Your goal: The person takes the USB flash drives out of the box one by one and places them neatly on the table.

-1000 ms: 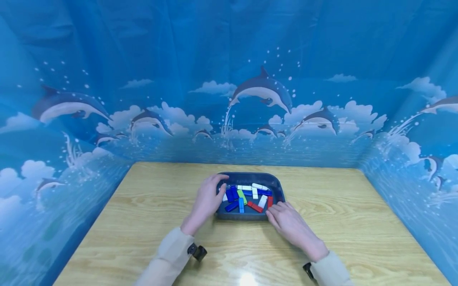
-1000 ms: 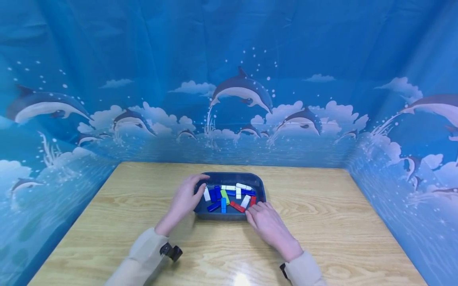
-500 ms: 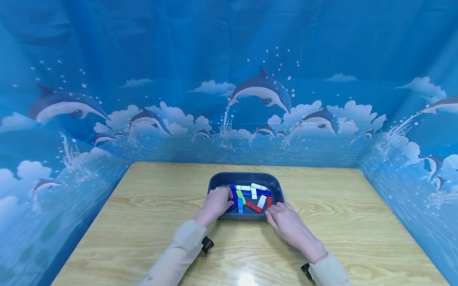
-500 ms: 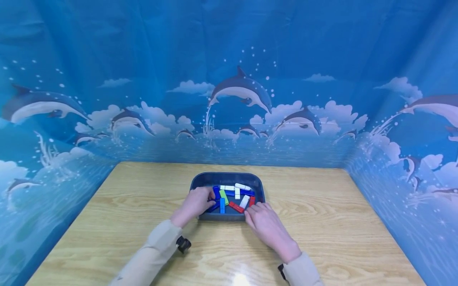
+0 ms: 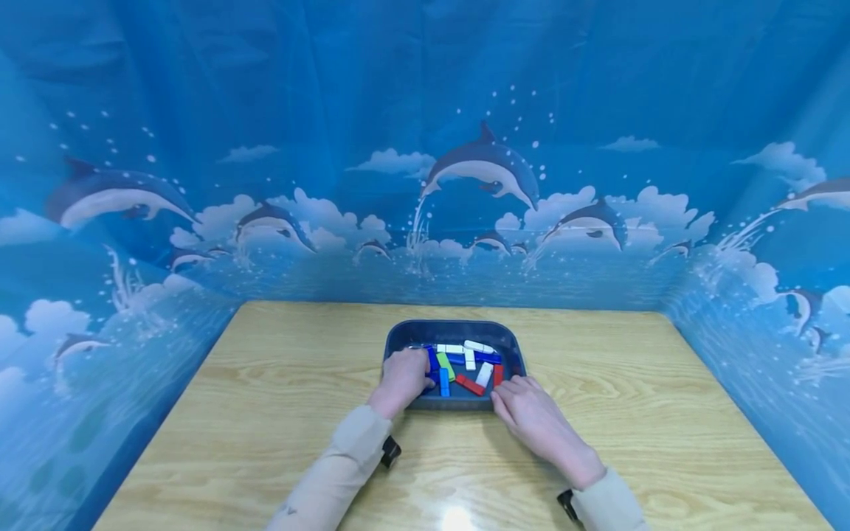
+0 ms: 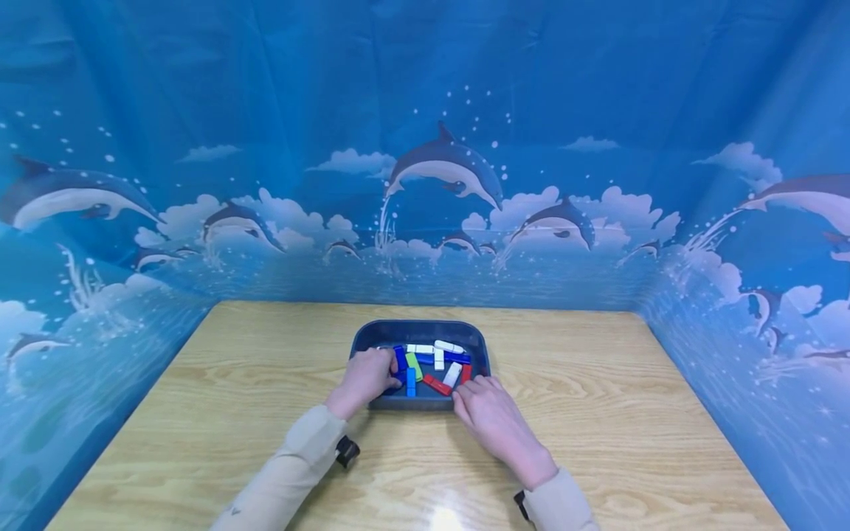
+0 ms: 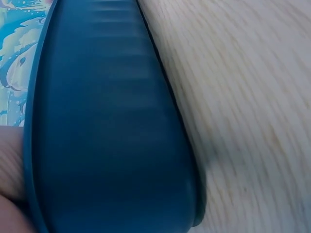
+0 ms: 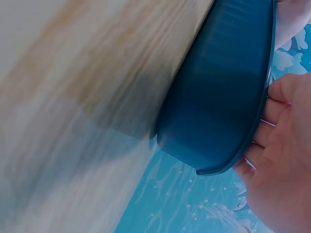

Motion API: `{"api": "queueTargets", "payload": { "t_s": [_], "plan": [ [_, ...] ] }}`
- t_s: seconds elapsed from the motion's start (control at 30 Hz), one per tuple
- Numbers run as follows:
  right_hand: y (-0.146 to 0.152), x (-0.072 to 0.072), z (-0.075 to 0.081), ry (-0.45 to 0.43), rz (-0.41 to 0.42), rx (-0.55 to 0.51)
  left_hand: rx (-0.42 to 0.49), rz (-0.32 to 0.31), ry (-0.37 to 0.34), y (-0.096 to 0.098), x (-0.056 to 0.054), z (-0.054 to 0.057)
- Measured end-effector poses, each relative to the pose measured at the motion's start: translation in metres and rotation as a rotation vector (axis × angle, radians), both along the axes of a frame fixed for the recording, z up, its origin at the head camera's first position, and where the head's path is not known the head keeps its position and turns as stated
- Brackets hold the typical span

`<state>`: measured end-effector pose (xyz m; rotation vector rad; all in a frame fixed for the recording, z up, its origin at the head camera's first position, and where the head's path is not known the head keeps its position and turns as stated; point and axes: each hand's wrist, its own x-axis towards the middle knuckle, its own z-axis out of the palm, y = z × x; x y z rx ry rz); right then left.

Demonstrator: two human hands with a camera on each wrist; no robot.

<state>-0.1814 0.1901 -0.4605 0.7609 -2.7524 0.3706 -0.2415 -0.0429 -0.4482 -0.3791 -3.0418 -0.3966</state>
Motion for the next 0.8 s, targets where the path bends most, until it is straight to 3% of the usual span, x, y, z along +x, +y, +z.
{"api": "queueTargets", "payload": {
  "t_s": [0.37,0.63,0.8],
  "plan": [
    [0.0001,-0.0005,-0.0007,-0.010,-0.008,0.003,0.000,-0.007,-0.075,0.0032,0.0014,0.0021],
    [0.0001,-0.0020,-0.0006,-0.015,-0.005,0.006,0.060,-0.038,-0.070,0.0011,0.0005,-0.0004],
    [0.0006,-0.0006,-0.0008,-0.027,-0.009,0.002,0.109,-0.034,-0.003,-0.0001,0.0022,-0.0045]
  ]
}}
